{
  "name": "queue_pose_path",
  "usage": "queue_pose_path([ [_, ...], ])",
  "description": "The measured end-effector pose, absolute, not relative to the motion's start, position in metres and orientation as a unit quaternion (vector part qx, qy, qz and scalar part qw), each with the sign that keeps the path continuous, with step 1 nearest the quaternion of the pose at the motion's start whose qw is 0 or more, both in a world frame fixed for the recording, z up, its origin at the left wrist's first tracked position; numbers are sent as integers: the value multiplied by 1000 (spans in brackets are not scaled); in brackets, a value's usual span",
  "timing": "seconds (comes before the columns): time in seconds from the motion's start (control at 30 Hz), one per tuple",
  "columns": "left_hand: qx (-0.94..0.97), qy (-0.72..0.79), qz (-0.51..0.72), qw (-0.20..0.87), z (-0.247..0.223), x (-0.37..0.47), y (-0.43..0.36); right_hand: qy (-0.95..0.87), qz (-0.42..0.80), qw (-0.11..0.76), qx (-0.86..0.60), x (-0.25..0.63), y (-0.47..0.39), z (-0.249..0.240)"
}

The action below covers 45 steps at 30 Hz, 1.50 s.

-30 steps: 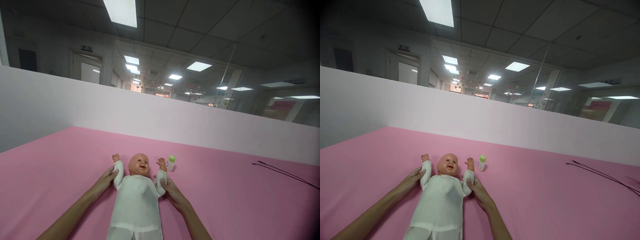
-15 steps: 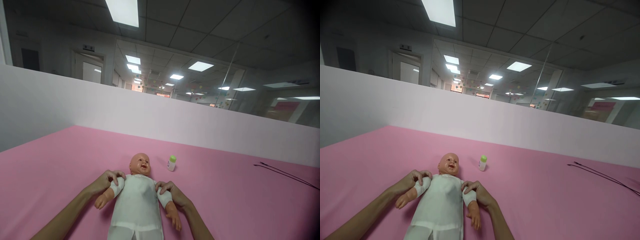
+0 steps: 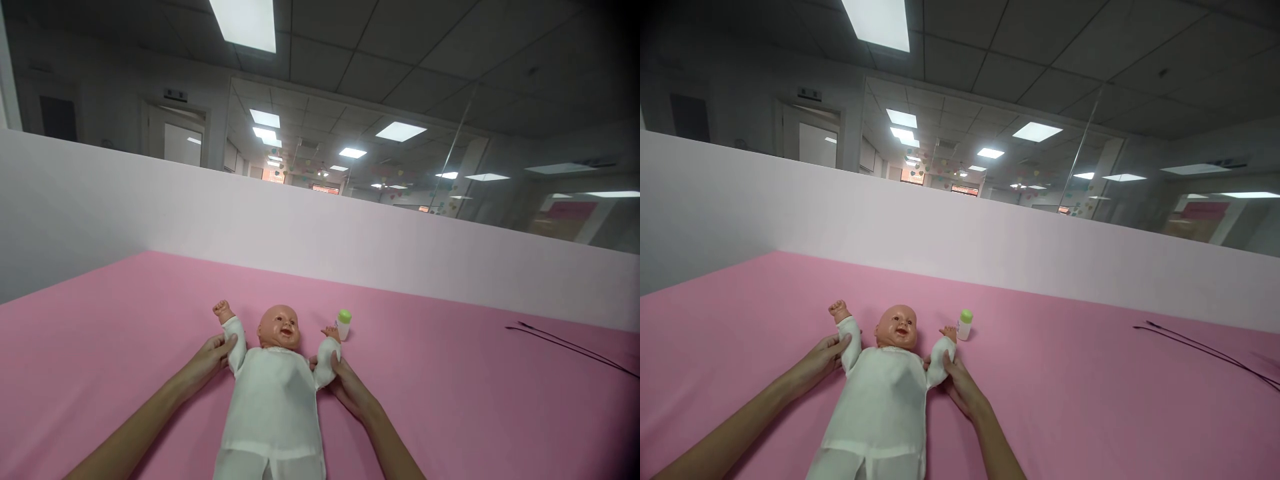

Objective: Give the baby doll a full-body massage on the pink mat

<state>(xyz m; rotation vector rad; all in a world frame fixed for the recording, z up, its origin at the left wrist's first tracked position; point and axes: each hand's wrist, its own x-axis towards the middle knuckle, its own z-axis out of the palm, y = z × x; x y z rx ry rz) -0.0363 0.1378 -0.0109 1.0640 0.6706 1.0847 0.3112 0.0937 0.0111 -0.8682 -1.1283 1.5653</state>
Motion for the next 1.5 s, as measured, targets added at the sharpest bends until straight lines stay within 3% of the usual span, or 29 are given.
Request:
queue_pose_path([
  [0.5, 454, 309, 481, 684, -1, -42, 131, -528, 606, 451, -388, 316, 89, 15],
  [0.7, 658, 155, 416, 609, -8, -56, 141, -566, 602, 410, -386, 316, 105, 14],
  [0.8, 717, 217, 361, 556, -1, -57, 141, -587, 581, 394, -402, 317, 109, 11],
  [1.03, 595, 330, 452, 577, -2, -45, 133, -518, 550, 486, -439, 316, 99, 4],
  [1.17, 568, 362, 478, 564, -14, -36, 139, -505, 570, 480, -435, 308, 101, 4],
  [1.5, 558, 316, 482, 597, -7, -47, 139, -451, 586, 545, -395, 312, 103, 2],
])
